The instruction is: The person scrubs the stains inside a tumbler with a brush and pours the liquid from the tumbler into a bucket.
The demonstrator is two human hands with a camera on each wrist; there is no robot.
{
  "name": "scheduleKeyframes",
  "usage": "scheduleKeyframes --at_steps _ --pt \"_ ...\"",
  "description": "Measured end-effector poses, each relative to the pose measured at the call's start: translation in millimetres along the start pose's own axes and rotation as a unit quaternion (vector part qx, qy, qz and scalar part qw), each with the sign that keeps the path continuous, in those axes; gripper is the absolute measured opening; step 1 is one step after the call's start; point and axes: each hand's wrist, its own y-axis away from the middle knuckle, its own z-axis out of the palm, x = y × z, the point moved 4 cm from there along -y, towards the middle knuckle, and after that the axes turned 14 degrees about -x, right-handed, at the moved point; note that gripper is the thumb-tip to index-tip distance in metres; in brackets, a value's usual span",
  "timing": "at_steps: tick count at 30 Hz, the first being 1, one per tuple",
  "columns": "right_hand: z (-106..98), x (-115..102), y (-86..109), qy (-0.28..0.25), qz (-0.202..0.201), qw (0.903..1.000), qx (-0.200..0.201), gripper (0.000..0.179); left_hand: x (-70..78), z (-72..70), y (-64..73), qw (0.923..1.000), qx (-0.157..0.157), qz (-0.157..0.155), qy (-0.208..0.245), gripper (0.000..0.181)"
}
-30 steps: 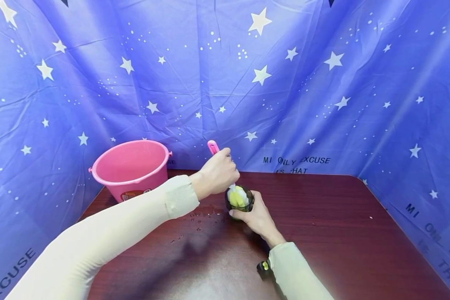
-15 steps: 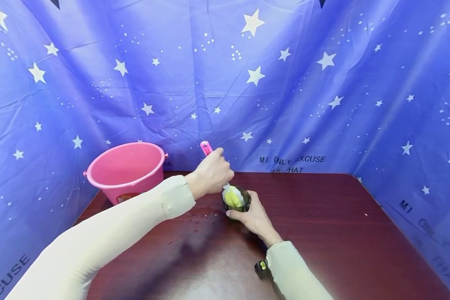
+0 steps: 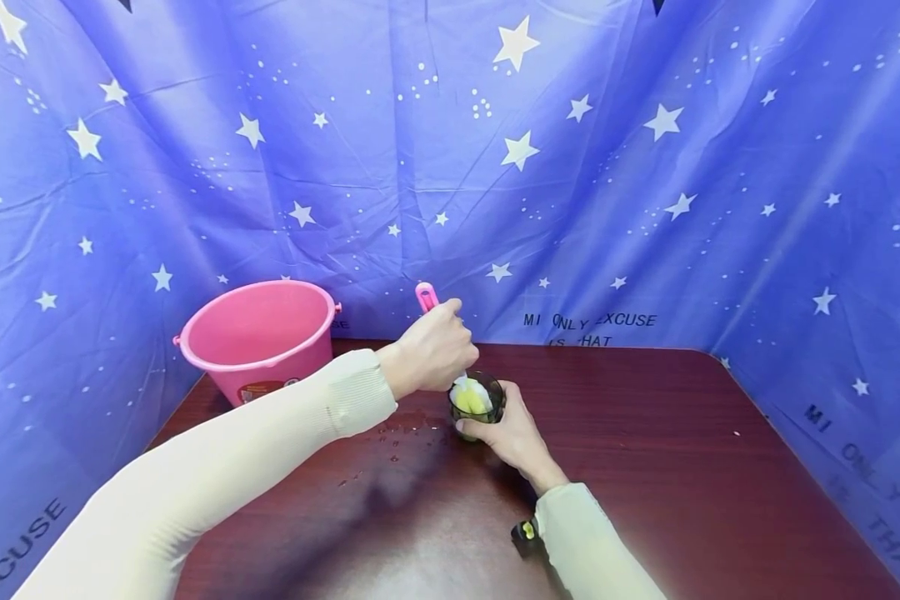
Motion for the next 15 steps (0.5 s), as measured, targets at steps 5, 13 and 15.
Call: scheduleKeyframes --at_steps 5,13,15 --pt "-3 23 -10.0 0.004 -0.001 1.0 0.008 0.077 1.4 -1.7 0.1 0.9999 0.009 0.01 0.004 0.012" --pt "-1 29 -15.3 0.01 -0.007 0.9999 0.008 0.08 0.0 -0.1 2.1 1.0 0.002 0.006 0.003 0.012" --pt "-1 29 -14.7 0.008 -0.006 0.9999 0.011 0.08 0.5 -2.1 0.7 1.0 0.005 0.007 0.0 0.012"
